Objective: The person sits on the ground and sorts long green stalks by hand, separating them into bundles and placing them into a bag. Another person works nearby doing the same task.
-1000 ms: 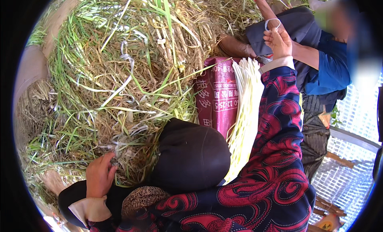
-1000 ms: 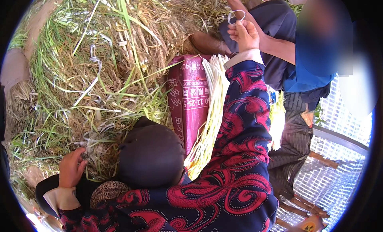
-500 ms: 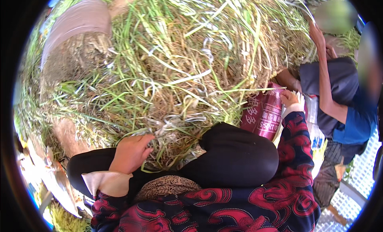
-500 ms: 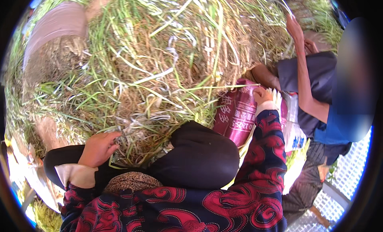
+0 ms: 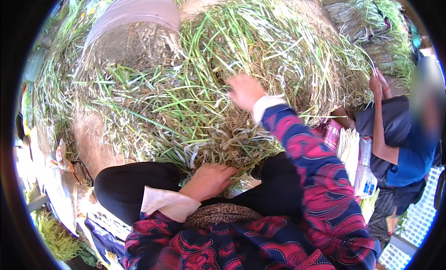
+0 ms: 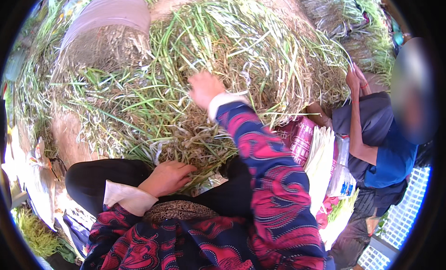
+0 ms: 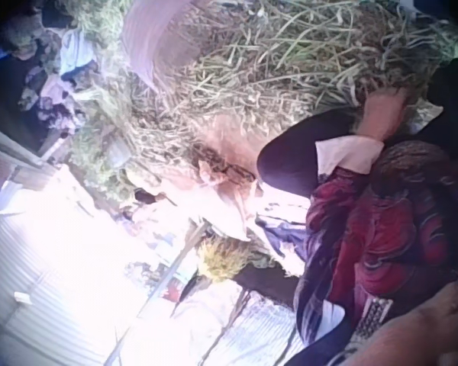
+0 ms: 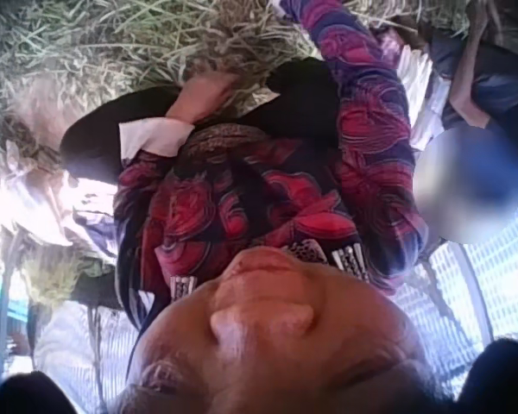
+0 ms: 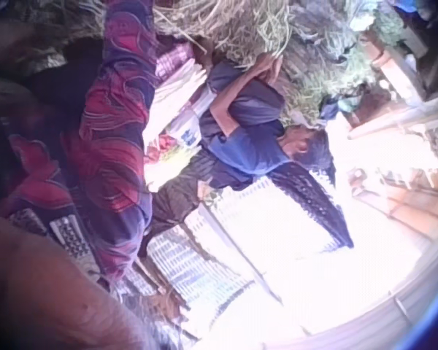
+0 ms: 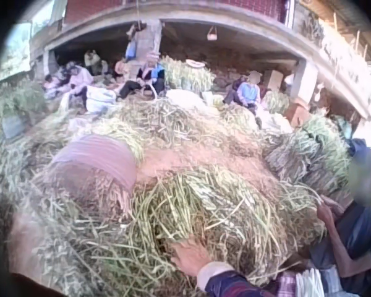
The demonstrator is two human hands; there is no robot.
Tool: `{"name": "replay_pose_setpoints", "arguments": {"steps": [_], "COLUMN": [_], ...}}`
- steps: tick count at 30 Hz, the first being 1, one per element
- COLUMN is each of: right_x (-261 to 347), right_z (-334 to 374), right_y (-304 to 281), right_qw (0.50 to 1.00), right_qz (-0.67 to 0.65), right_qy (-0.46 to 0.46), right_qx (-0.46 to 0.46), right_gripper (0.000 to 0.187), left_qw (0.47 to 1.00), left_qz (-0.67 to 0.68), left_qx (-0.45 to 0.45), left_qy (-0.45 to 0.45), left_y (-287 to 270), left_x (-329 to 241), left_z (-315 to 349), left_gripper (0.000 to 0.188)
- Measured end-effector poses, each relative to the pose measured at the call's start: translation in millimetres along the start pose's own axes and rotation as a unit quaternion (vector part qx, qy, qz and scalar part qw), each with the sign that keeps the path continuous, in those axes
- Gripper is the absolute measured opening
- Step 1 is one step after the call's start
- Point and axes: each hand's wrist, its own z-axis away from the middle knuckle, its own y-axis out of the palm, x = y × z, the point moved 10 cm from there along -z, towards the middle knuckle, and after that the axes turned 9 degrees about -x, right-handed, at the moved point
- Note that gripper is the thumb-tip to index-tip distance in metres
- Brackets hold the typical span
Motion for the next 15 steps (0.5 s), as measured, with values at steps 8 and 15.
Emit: {"name": "replay_pose_setpoints", "arguments": {"steps": [8,15], "right_x": [120,15], "right_z": [25,6], "right_y": [68,80], "right_qw": [0.97,0.913], "right_qz": [-0.141,-0.28], "right_qy": [-0.056,0.286], "right_qx": [0.188,0.083], "right_gripper": [0.021,0.041], "left_qw": [0.984,0.985], "left_qz": [0.018,0.033], "left_qx": [-0.175,-0.164], "left_qy": [0.033,0.05], "left_y": [-59,-54], "left_x": [-4,-6], "left_z": [35,40], "left_gripper": [0.021,0.017]}}
